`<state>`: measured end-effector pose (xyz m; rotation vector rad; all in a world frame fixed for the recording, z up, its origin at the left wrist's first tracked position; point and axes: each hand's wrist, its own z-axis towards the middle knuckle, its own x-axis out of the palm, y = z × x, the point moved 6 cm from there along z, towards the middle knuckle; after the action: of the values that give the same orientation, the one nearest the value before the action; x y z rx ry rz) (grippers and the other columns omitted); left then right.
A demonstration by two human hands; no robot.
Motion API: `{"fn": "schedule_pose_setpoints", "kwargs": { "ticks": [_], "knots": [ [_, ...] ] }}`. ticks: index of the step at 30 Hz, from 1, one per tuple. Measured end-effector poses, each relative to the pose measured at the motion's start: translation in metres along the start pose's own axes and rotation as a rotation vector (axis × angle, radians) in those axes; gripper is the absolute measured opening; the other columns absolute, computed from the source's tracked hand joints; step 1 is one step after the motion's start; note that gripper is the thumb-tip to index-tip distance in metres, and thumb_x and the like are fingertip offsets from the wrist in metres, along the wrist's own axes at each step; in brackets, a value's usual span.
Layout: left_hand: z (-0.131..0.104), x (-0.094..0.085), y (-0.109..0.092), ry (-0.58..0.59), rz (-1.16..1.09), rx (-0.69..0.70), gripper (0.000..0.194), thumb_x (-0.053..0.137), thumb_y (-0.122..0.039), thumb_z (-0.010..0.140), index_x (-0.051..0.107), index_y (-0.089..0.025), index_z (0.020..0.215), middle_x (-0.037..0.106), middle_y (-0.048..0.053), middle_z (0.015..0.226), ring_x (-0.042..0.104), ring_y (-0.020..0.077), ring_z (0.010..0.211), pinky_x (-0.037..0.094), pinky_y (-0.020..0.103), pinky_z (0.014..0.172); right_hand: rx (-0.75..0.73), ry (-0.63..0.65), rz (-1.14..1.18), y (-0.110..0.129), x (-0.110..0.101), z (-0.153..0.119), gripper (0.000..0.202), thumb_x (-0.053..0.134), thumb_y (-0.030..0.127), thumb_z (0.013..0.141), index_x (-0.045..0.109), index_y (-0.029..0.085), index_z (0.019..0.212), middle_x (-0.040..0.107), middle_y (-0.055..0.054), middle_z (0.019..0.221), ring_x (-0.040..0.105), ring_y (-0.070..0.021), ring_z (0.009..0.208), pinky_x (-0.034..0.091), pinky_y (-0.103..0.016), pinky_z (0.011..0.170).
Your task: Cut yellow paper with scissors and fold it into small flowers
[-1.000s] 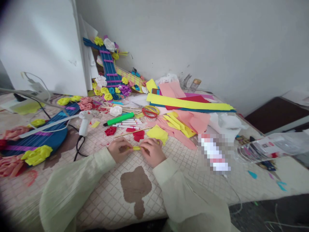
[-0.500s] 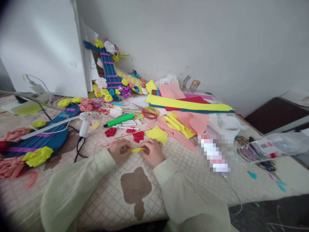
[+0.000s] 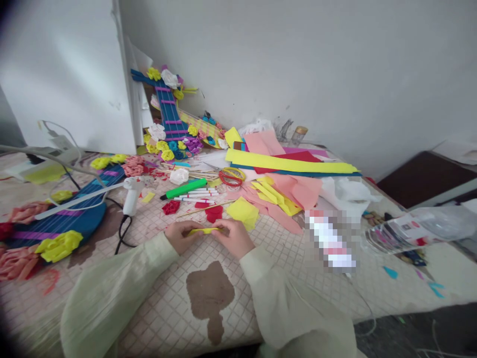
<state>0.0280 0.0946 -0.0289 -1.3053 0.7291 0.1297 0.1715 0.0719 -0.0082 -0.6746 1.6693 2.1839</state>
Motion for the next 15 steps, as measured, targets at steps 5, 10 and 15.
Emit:
{"fn": "schedule_pose_setpoints", "kwargs": {
  "ticks": [5, 10, 15],
  "knots": [
    [-0.001, 0.001, 0.009, -0.031, -0.257, -0.198, 0.024, 0.057, -0.035, 0.064, 0.065, -0.013, 0.072, 0.066, 0.003, 0.061, 0.056, 0.0117, 0.051, 0.042, 0.021, 0.047, 0.068, -0.040, 0.113, -0.001, -0.002, 0.002, 0.015, 0.055, 0.025, 0.070, 0.064, 0.019, 0.081, 0.066, -0.004, 0.079, 0.060, -0.0168, 0.074, 0.047, -0.032, 0.072],
    [-0.001, -0.001, 0.011, -0.034, -0.483, -0.274, 0.030, 0.066, -0.038, 0.052, 0.064, -0.013, 0.069, 0.067, 0.003, 0.058, 0.061, 0.0158, 0.056, 0.050, 0.027, 0.059, 0.182, -0.013, 0.312, -0.007, 0.000, 0.005, 0.017, 0.058, 0.029, 0.067, 0.064, 0.017, 0.078, 0.066, -0.004, 0.075, 0.061, -0.0170, 0.069, 0.049, -0.032, 0.067],
    [-0.001, -0.002, 0.014, -0.007, -0.539, -0.280, 0.038, 0.066, -0.043, 0.052, 0.062, -0.011, 0.073, 0.068, 0.006, 0.065, 0.062, 0.0165, 0.056, 0.052, 0.030, 0.060, 0.284, 0.001, 0.465, -0.011, 0.000, 0.008, 0.020, 0.061, 0.030, 0.063, 0.062, 0.015, 0.076, 0.065, -0.003, 0.067, 0.058, -0.0132, 0.052, 0.048, -0.029, 0.058]
  ]
}}
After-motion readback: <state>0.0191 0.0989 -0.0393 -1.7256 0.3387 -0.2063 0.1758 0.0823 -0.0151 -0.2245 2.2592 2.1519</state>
